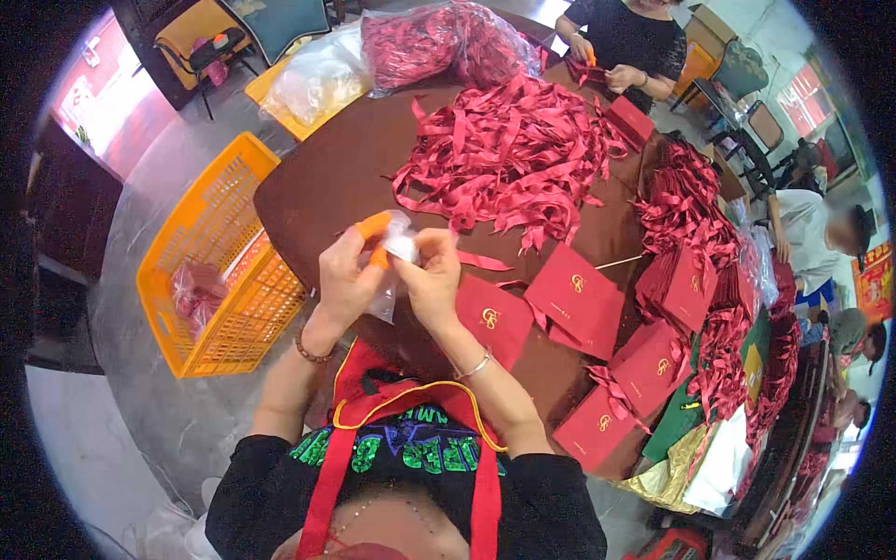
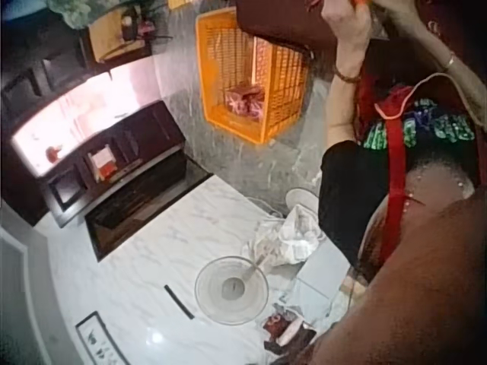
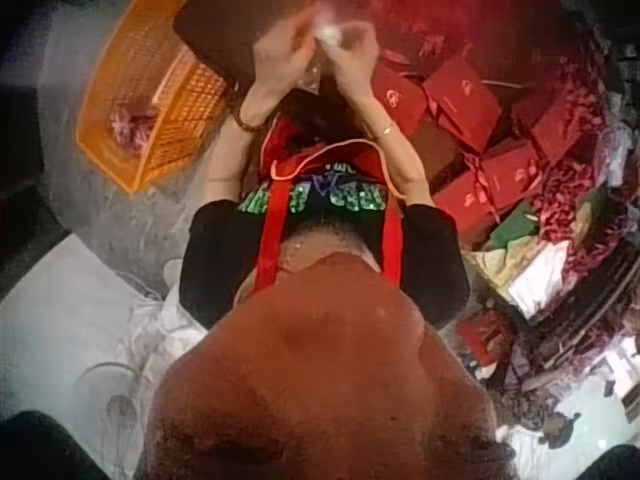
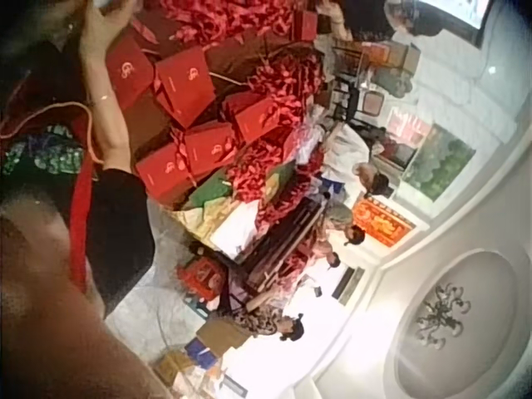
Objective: Packaging items by tying ribbons on boxes and putting eyeglasses into pouches and plastic bags.
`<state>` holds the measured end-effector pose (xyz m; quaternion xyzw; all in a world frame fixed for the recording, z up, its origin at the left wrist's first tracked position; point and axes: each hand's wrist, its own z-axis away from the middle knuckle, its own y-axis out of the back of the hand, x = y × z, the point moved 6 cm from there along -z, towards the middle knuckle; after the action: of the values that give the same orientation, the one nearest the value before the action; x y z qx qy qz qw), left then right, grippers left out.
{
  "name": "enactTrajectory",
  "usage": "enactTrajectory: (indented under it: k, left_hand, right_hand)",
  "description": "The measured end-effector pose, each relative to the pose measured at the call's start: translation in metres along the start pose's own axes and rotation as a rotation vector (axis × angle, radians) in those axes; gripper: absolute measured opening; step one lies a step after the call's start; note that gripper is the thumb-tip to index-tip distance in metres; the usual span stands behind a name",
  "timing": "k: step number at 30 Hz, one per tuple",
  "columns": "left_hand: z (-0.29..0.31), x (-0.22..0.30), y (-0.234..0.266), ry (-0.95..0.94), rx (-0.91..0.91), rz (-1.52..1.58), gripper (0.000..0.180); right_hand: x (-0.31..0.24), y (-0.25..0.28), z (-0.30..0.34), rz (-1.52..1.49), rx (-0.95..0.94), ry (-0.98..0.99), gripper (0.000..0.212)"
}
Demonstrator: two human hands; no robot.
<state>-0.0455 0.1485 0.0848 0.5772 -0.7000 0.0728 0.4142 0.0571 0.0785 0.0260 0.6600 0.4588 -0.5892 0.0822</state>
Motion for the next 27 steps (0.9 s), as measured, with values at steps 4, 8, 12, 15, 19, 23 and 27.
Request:
enactTrajectory:
  k: [4,8,12,15,19,23,27]
  left_hand:
    - [-0.004,-0.007,0.001,0.076,-0.126,0.034,0.039]
    - [-0.004,-0.02,0.002,0.226,-0.257,0.248,0.04]
    - [-0.004,-0.05,0.001,0.484,-0.393,0.689,0.051]
    - [0.002,-0.039,0.029,0.17,-0.499,0.369,0.064]
    - [0.031,-0.022,0.031,-0.381,-0.453,-0.554,0.063]
    - [0.032,-0.047,0.043,-0.469,-0.269,-0.497,0.056]
    - [0.013,-0.063,0.061,-0.256,-0.283,-0.333,0.054]
  right_hand:
    - [-0.001,-0.001,0.004,-0.085,-0.063,-0.109,0.033]
    - [0.002,-0.01,-0.001,-0.269,-0.305,-0.327,0.029]
    - [0.007,-0.017,-0.011,-0.178,-0.146,-0.403,0.034]
    - [-0.002,-0.024,-0.023,-0.143,-0.09,-0.392,0.034]
    - [0.005,-0.04,-0.033,-0.141,-0.194,-0.534,0.033]
    - [0.008,-0.066,-0.046,-0.016,-0.287,-0.607,0.031]
    - [0.015,-0.102,-0.073,0.326,-0.582,-0.488,0.027]
